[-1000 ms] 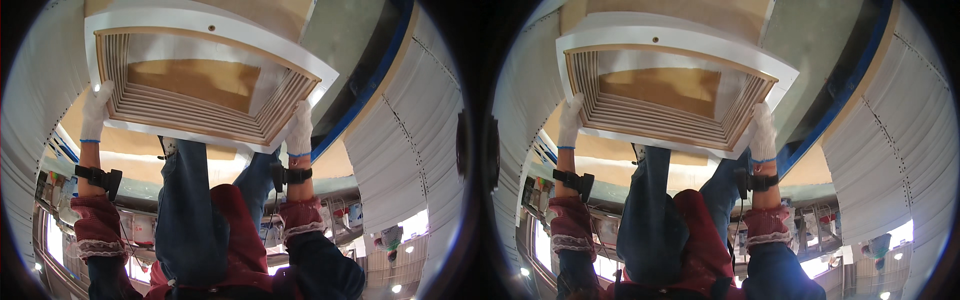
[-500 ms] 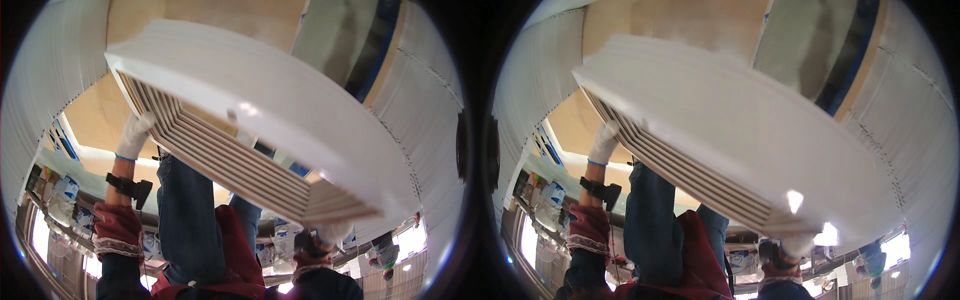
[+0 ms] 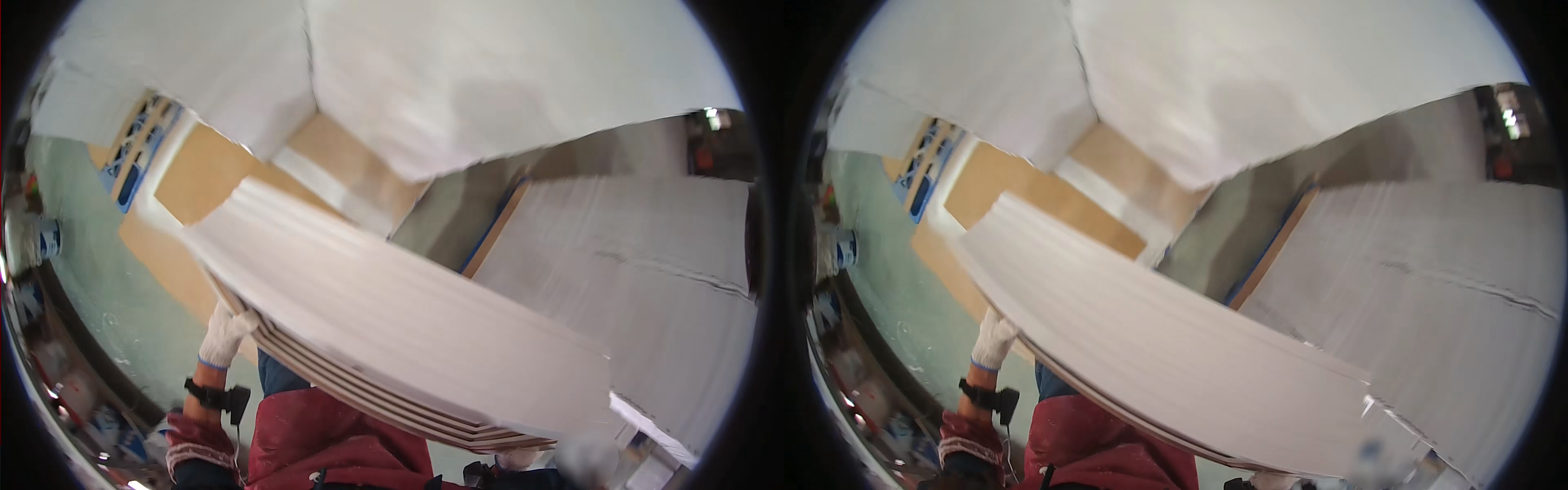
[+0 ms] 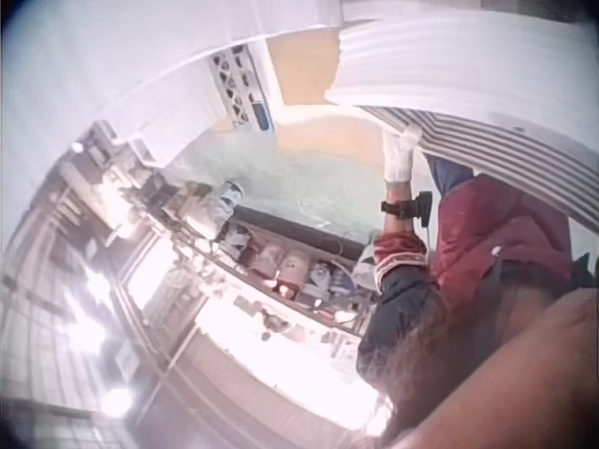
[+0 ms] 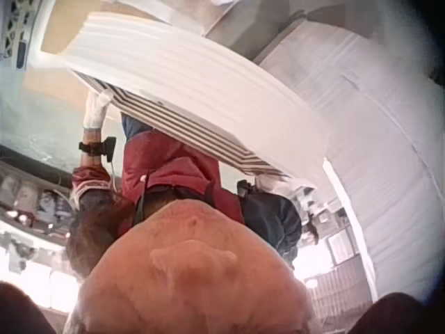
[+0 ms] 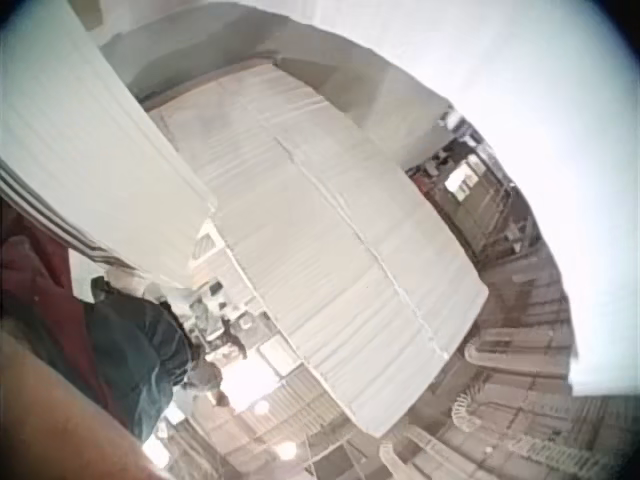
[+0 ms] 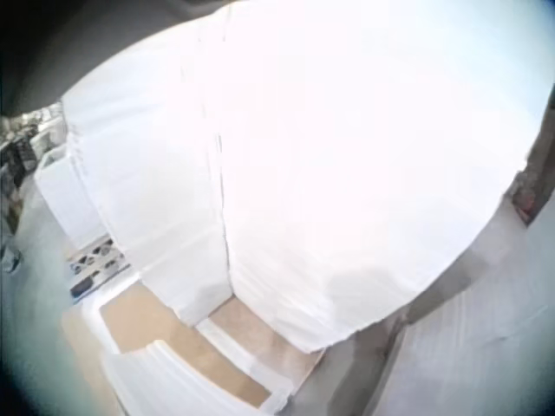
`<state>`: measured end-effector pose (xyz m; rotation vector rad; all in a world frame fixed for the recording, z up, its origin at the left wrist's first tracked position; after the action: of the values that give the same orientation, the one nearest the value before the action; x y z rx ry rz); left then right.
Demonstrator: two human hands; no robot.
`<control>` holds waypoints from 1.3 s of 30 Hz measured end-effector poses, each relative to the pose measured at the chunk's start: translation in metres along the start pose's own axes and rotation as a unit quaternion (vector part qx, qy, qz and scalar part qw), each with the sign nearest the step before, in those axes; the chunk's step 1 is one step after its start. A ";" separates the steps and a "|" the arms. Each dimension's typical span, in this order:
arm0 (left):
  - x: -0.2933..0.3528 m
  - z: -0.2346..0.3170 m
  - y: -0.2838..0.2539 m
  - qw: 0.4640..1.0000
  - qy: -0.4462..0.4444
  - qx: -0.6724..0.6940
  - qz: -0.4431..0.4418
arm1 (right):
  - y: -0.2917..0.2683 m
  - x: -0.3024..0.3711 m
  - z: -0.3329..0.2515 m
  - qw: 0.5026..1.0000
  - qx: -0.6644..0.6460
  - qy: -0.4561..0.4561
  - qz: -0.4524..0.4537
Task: The person picks up a white wooden frame from a stack and places it on a workbench. They use a sanding block to smooth the edges and surfaces of the frame, flipping it over to work on different sides. The person repeats this process with multiple frames, handling them one at a time.
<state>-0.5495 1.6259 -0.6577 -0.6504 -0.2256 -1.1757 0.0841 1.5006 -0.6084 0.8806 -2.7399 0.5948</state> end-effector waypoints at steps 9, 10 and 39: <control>0.009 -0.113 -0.123 0.899 0.244 0.004 0.364 | 0.240 -0.037 -0.049 0.961 -0.097 -0.096 -0.242; 0.012 -0.125 -0.132 0.891 0.230 0.010 0.392 | 0.265 -0.037 -0.048 0.952 -0.108 -0.094 -0.269; 0.570 -0.444 -0.032 0.500 -0.118 0.499 0.698 | 0.473 0.648 0.156 0.247 0.239 -0.258 -0.903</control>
<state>-0.4310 0.9150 -0.7220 0.2085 -0.4241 0.7386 -0.7263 1.4516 -0.6970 3.3245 0.2087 0.3472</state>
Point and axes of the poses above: each hand's wrist, its own x-axis away from the middle knuckle, its own y-axis out of the palm, z = x × y, the point moved 6 cm from there along -x, towards the middle knuckle, and after that the axes turned 10 degrees about z, right-handed, at the moved point
